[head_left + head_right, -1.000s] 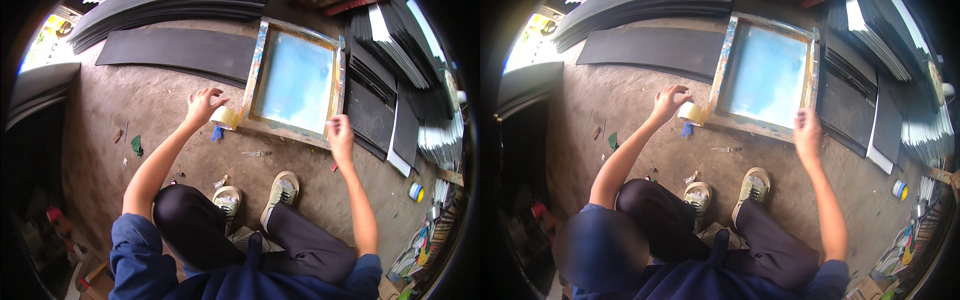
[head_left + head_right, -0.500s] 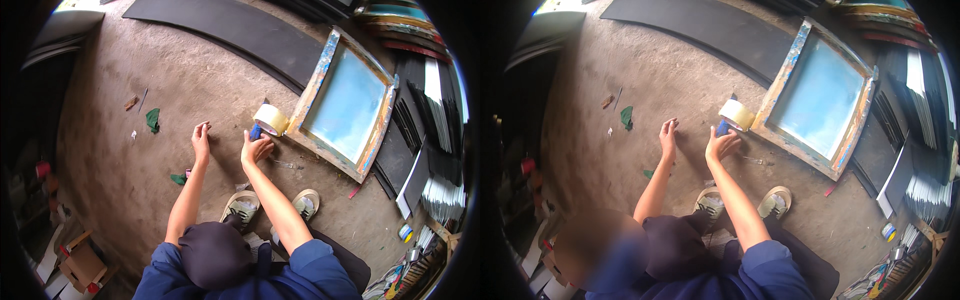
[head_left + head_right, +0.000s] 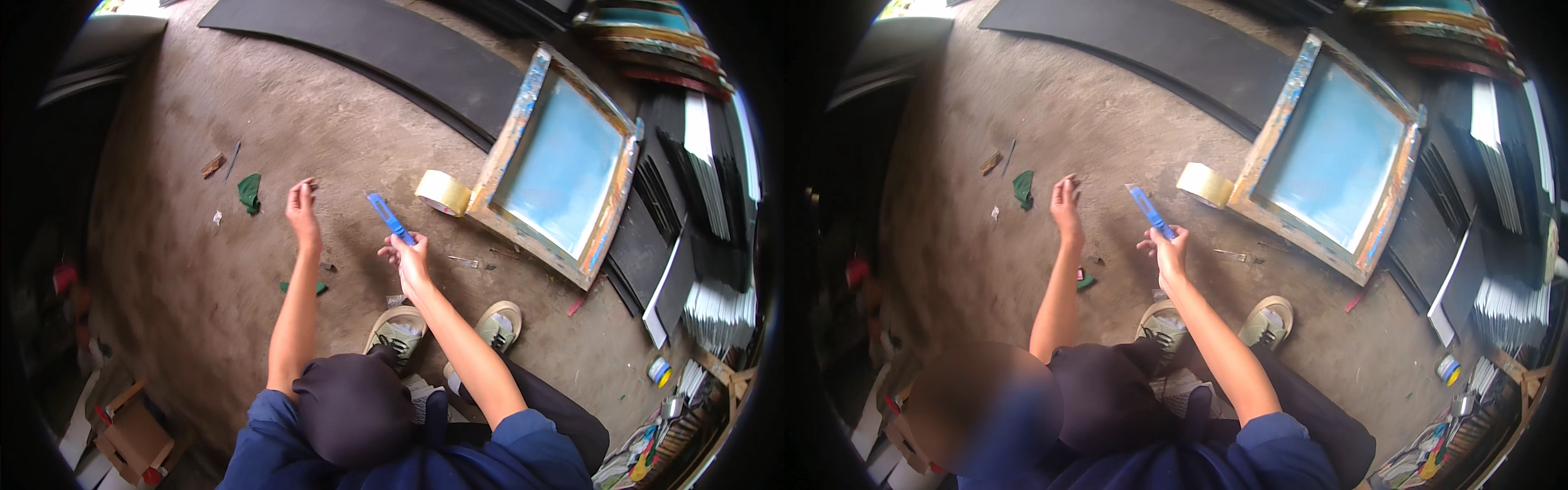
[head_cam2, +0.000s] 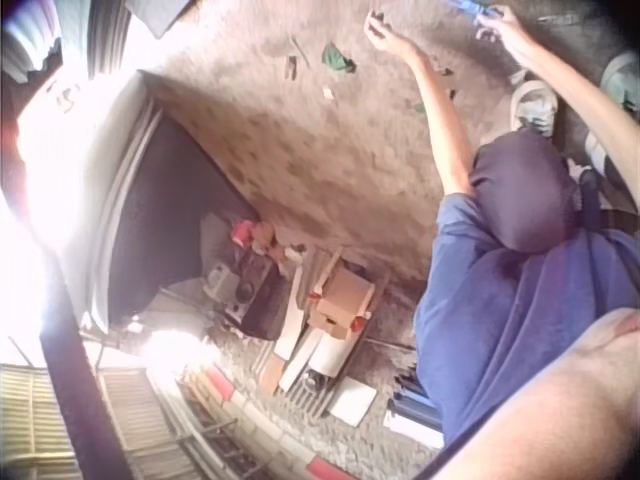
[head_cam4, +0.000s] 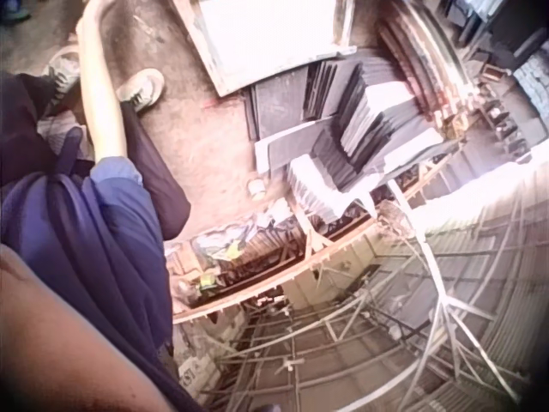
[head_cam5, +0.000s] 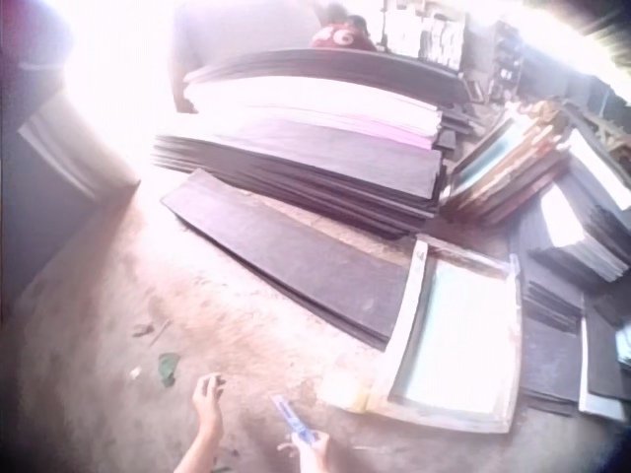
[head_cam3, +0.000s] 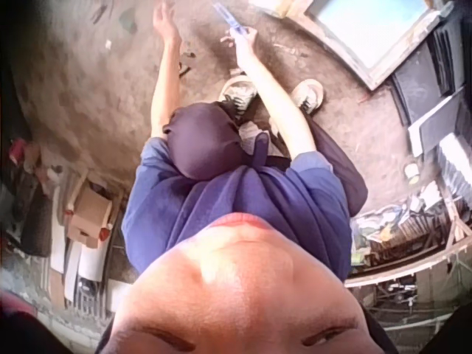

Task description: The person applies masking tape to the edges of a wooden frame with a blue screen, using a utility knife to cut the tape and pressing it down by hand. They repeatedly measure, cut, and smooth tape along all four sides of the frame.

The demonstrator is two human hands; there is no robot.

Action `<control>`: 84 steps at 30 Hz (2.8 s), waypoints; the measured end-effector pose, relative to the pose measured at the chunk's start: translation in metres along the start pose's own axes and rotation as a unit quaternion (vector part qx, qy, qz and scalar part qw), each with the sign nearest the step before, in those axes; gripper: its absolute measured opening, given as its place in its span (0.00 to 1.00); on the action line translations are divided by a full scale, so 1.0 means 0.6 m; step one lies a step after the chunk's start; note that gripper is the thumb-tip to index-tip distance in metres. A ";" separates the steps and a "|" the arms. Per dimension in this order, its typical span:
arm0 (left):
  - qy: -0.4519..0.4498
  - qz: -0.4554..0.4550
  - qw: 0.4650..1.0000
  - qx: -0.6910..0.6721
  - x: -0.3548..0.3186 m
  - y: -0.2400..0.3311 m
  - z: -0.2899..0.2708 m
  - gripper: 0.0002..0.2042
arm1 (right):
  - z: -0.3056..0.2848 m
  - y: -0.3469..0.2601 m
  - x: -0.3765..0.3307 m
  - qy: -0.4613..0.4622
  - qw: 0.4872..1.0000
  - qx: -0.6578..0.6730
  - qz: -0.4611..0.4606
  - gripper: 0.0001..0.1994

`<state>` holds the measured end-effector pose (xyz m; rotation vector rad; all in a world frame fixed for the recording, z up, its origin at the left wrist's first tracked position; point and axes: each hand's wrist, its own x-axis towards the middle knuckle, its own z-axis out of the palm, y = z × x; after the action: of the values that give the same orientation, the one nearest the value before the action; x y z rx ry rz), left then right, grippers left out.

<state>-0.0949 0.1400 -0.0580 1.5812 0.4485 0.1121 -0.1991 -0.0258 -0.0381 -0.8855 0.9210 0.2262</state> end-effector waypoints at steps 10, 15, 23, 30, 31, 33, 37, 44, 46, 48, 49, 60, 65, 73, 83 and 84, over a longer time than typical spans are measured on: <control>-0.132 0.071 0.988 0.034 0.036 0.089 0.094 0.12 | -0.133 -0.098 -0.083 -0.086 0.952 0.283 -0.075 0.11; -0.330 0.119 0.929 0.120 -0.036 0.095 0.217 0.10 | -0.182 -0.139 -0.112 -0.078 0.948 0.284 -0.125 0.12; -0.393 0.355 0.737 0.421 -0.109 0.081 0.307 0.09 | -0.215 -0.165 -0.096 -0.075 0.976 0.034 -0.203 0.20; -0.388 0.341 0.740 0.431 -0.123 0.068 0.338 0.12 | -0.192 -0.201 -0.068 0.038 0.978 -0.115 -0.167 0.12; -0.387 0.336 0.741 0.433 -0.119 0.066 0.337 0.12 | -0.176 -0.205 -0.073 0.074 0.961 -0.219 -0.150 0.13; -0.417 0.306 0.750 0.412 -0.111 0.063 0.338 0.13 | -0.152 -0.192 -0.072 0.119 0.891 -0.417 -0.135 0.14; -0.454 0.268 0.755 0.390 -0.101 0.052 0.350 0.14 | -0.121 -0.166 -0.067 0.188 0.776 -0.558 -0.226 0.15; -0.476 0.227 0.749 0.400 -0.092 0.055 0.353 0.14 | -0.103 -0.158 -0.055 0.195 0.763 -0.580 -0.210 0.16; -0.477 0.224 0.747 0.404 -0.091 0.056 0.354 0.14 | -0.099 -0.158 -0.056 0.200 0.758 -0.584 -0.209 0.16; -0.475 0.224 0.750 0.402 -0.092 0.055 0.354 0.13 | -0.095 -0.159 -0.059 0.201 0.759 -0.584 -0.206 0.16; -0.474 0.223 0.751 0.401 -0.092 0.054 0.354 0.13 | -0.095 -0.159 -0.058 0.200 0.752 -0.594 -0.203 0.18; -0.478 0.224 0.734 0.427 -0.098 0.053 0.356 0.16 | -0.124 -0.088 -0.108 0.155 0.750 -0.627 -0.142 0.18; -0.470 0.245 0.733 0.427 -0.082 0.058 0.339 0.19 | -0.146 -0.188 -0.058 0.265 0.729 -0.543 -0.321 0.13; -0.501 0.294 0.677 0.452 -0.079 0.070 0.338 0.18 | -0.180 -0.238 0.046 0.223 0.710 -0.621 -0.246 0.23; -0.474 0.252 0.705 0.463 0.004 0.129 0.259 0.20 | -0.187 -0.261 0.032 0.252 0.709 -0.564 -0.340 0.18; -0.470 0.243 0.710 0.464 0.003 0.143 0.251 0.20 | -0.174 -0.262 0.020 0.263 0.702 -0.545 -0.376 0.17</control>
<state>-0.0233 -0.0002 0.0148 2.4326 -0.8932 -0.6110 -0.1722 -0.2065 0.0113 -2.4708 0.8075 -0.2719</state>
